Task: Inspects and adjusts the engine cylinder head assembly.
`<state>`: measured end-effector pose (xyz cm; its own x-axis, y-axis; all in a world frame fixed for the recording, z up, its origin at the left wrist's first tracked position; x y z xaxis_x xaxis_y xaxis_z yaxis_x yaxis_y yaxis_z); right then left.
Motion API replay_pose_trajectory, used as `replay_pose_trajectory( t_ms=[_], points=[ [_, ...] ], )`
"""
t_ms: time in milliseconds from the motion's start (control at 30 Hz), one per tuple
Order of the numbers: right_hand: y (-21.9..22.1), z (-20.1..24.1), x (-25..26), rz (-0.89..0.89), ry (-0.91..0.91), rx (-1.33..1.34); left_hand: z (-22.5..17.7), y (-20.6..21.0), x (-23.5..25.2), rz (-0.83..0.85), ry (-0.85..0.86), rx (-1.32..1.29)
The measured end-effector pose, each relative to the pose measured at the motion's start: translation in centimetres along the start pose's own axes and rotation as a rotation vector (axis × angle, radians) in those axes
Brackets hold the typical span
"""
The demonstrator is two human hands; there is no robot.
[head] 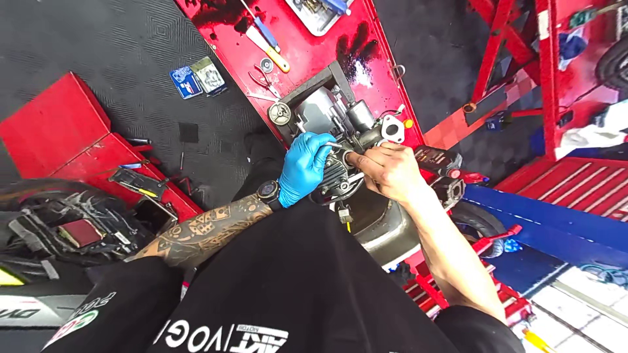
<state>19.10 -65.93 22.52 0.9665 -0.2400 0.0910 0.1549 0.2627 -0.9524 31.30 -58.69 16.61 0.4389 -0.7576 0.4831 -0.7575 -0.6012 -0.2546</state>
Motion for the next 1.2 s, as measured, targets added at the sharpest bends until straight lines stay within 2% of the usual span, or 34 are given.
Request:
replay_pose_trajectory(
  t_ms=[367, 467, 567, 733, 867, 1000, 1200],
  points=[
    [0.0, -0.5, -0.1, 0.017, 0.04, 0.045, -0.1, 0.0, 0.0, 0.011, 0.003, 0.008],
    [-1.0, -1.8, -0.5, 0.016, 0.192, 0.093, -0.5, -0.2, 0.5, 0.075, 0.01, 0.028],
    [-2.4, -2.8, -2.5, -0.062, 0.439, 0.168, -1.2, -0.2, 1.0, 0.217, 0.032, 0.093],
    [-1.2, -1.7, -6.9, -0.174, 0.755, 0.409, -2.4, 0.6, 1.9, 0.398, 0.069, 0.106],
    [-0.1, -0.3, -8.5, -0.268, 0.863, 0.504, -3.2, 1.0, 3.0, 0.479, 0.107, 0.106],
    [1.2, -0.4, -9.0, -0.246, 0.967, 0.555, -3.9, 1.6, 3.8, 0.564, 0.205, 0.141],
    [1.3, 0.1, -8.3, -0.303, 0.91, 0.622, -5.0, 2.5, 4.6, 0.681, 0.334, 0.235]
  ],
)
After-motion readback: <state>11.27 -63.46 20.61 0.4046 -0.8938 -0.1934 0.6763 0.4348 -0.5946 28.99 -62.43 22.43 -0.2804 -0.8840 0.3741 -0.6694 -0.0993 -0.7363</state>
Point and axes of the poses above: each hand's wrist, its own x-axis towards the middle knuckle, its own y-axis out of the palm, z = x × y, the point moved 10 cm from there along x, towards the middle knuckle, and after that the axes turned 9 degrees about y, right-handed, at the moved point
